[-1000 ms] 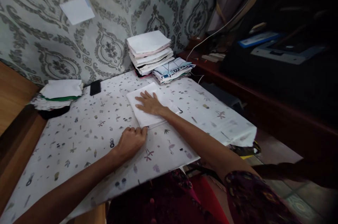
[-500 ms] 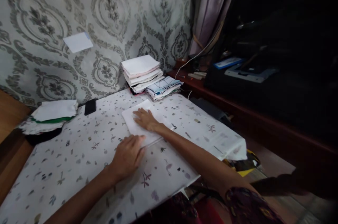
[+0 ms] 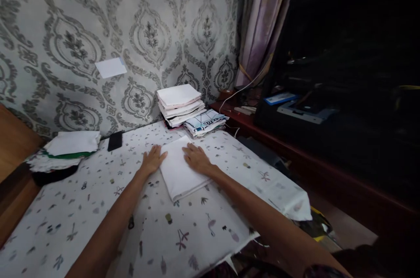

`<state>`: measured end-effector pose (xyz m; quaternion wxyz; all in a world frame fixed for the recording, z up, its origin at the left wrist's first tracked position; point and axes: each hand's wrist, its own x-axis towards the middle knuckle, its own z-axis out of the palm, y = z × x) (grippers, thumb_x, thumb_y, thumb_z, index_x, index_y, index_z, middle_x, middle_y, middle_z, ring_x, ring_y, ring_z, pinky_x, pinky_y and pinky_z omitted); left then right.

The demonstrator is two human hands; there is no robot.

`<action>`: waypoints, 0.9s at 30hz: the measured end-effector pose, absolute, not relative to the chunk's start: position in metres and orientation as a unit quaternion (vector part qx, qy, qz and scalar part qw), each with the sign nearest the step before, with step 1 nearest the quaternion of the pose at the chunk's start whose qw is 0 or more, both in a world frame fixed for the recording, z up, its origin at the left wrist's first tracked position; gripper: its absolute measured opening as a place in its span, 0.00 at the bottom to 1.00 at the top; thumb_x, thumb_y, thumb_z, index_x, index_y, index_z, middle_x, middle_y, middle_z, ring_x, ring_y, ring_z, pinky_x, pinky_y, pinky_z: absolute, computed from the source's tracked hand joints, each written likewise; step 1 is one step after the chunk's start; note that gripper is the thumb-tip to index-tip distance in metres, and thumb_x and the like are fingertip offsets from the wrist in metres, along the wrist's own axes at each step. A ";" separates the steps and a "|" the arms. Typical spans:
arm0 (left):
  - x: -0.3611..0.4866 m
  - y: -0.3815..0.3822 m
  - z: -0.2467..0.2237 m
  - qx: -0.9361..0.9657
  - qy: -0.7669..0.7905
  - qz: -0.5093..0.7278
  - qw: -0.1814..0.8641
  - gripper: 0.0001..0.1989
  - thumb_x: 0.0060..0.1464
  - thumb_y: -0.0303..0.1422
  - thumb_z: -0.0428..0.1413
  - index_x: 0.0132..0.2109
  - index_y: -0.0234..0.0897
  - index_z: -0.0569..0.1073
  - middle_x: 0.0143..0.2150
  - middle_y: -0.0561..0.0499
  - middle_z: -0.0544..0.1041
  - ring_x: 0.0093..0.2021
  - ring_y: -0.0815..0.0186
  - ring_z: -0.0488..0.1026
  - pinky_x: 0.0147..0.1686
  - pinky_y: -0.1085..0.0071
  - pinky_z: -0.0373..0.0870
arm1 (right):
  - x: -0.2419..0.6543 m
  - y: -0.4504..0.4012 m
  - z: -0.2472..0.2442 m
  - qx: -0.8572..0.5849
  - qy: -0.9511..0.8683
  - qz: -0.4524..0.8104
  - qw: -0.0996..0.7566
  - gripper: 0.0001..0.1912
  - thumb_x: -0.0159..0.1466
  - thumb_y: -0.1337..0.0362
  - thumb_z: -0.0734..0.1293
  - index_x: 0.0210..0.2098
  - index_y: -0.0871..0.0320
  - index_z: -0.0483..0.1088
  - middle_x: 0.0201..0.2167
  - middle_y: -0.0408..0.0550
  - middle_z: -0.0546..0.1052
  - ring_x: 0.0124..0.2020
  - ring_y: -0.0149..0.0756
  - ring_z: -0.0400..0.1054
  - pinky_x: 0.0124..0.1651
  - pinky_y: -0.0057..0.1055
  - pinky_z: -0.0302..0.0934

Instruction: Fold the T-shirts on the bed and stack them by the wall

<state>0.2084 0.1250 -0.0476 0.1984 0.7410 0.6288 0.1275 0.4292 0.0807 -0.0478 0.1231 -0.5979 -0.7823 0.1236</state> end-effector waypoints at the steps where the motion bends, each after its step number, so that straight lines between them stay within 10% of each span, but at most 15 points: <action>1: 0.208 0.126 -0.046 0.730 0.638 0.141 0.200 0.33 0.64 0.45 0.46 0.70 0.31 0.57 0.74 0.35 0.49 0.75 0.50 0.42 0.70 0.42 0.34 | 0.429 0.081 -0.047 -0.597 -0.783 0.122 0.122 0.25 0.72 0.62 0.53 0.66 0.58 0.61 0.71 0.58 0.57 0.72 0.43 0.47 0.70 0.48 0.42; 5: 0.214 0.101 -0.051 0.681 0.657 0.236 0.221 0.35 0.63 0.38 0.49 0.70 0.23 0.49 0.75 0.29 0.44 0.75 0.53 0.41 0.71 0.53 0.44 | 0.429 0.090 -0.043 -0.586 -0.795 0.103 0.118 0.23 0.71 0.62 0.55 0.62 0.59 0.65 0.67 0.60 0.64 0.69 0.46 0.54 0.67 0.48 0.48; 13: 0.245 -0.003 -0.050 0.366 0.497 0.460 0.638 0.17 0.58 0.33 0.57 0.54 0.34 0.68 0.56 0.38 0.77 0.52 0.58 0.77 0.47 0.64 0.78 | 0.389 0.147 -0.022 -0.496 -0.856 0.113 0.089 0.22 0.69 0.61 0.60 0.61 0.59 0.66 0.64 0.57 0.67 0.66 0.46 0.58 0.68 0.48 0.48; 20: 0.227 -0.016 -0.028 0.317 0.515 0.358 0.711 0.14 0.43 0.23 0.65 0.39 0.32 0.73 0.29 0.51 0.78 0.25 0.69 0.74 0.29 0.71 0.75 | 0.379 0.181 -0.016 -0.478 -0.863 0.158 0.039 0.23 0.63 0.56 0.68 0.55 0.58 0.72 0.59 0.57 0.72 0.61 0.52 0.64 0.61 0.45 0.57; 27: 0.128 -0.030 -0.020 0.296 0.545 0.425 0.659 0.10 0.47 0.29 0.62 0.40 0.33 0.76 0.33 0.48 0.80 0.30 0.67 0.76 0.31 0.72 0.75 | 0.398 0.173 -0.023 -0.485 -0.836 0.257 0.019 0.20 0.56 0.54 0.73 0.44 0.61 0.77 0.46 0.54 0.80 0.46 0.47 0.74 0.44 0.32 0.65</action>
